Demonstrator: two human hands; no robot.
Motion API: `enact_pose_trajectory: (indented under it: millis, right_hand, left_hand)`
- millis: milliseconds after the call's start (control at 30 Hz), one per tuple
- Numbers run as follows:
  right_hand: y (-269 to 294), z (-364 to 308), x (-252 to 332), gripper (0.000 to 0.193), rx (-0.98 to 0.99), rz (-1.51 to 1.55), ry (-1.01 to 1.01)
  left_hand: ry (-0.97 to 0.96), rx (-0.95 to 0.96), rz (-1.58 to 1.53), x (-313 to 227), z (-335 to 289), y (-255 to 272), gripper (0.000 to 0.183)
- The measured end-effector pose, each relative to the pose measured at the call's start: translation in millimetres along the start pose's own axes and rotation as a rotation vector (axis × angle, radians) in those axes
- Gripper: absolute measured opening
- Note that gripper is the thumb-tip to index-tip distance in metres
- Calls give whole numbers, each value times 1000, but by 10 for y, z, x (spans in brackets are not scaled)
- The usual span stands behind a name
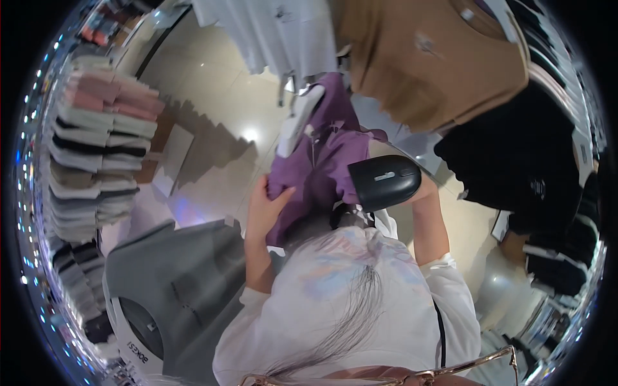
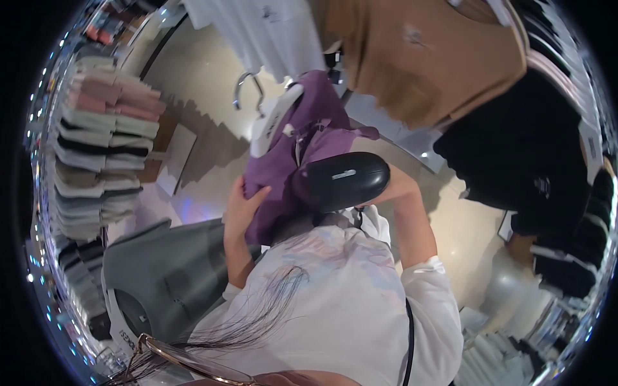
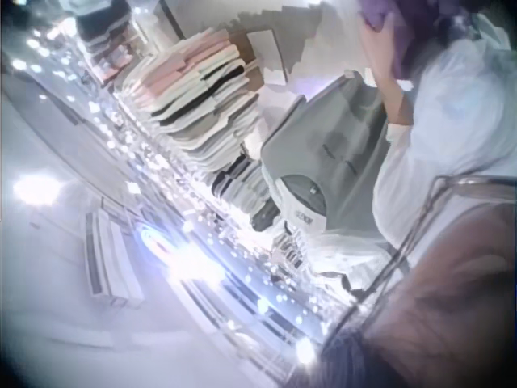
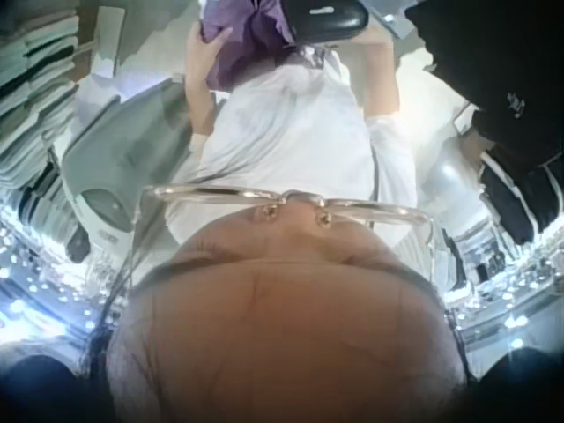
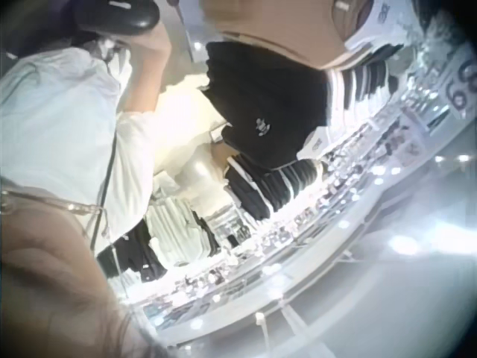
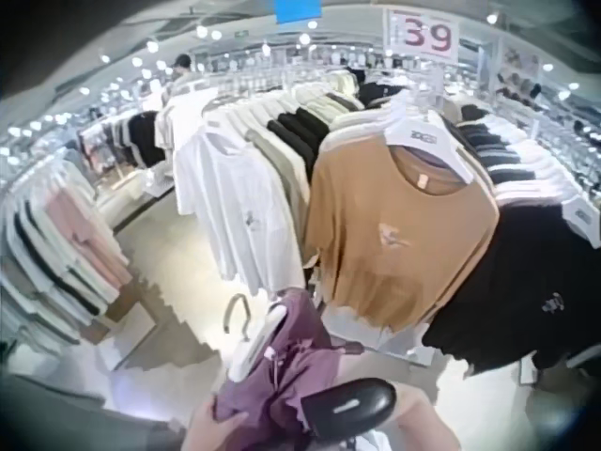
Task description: The person scans the barcodes on price tags of various t-shirts using a handheld scanner, handling items one at a time on their hangers or after removing them briefly to reach the tag.
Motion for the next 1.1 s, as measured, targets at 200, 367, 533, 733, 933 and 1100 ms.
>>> enact_pose_trajectory:
  millis: [200, 367, 533, 733, 933, 1100]
  right_hand:
    - [-802, 804, -146, 70, 293, -75, -30]
    - [-1231, 1220, 37, 63, 239, -186, 83]
    - [-1174, 1237, 104, 57, -93, -244, -131]
    - [-688, 738, -249, 47, -510, -213, -267]
    - [-608, 235, -593, 37, -677, -441, -435]
    - [-578, -97, -625, 38, -767, -469, -455]
  left_hand:
    - [-401, 86, -149, -191, 112, 194, 62]
    - [-421, 164, -259, 118, 243, 283, 42]
    - [-105, 115, -216, 660, 471, 468, 45]
    - [425, -65, -243, 1355, 860, 553, 43]
    - [974, 134, -818, 1982, 965, 215, 29]
    - [1167, 482, -1064, 1001, 527, 49, 33]
Point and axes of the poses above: each hand's wrist, its own z-axis towards the middle knuckle, its own y-axis out of the back of the hand, x = y × z, the point moved 7 cm from there along z, towards the middle knuckle, and after that the axes turned 14 degrees about -x, right-handed, at the moved point
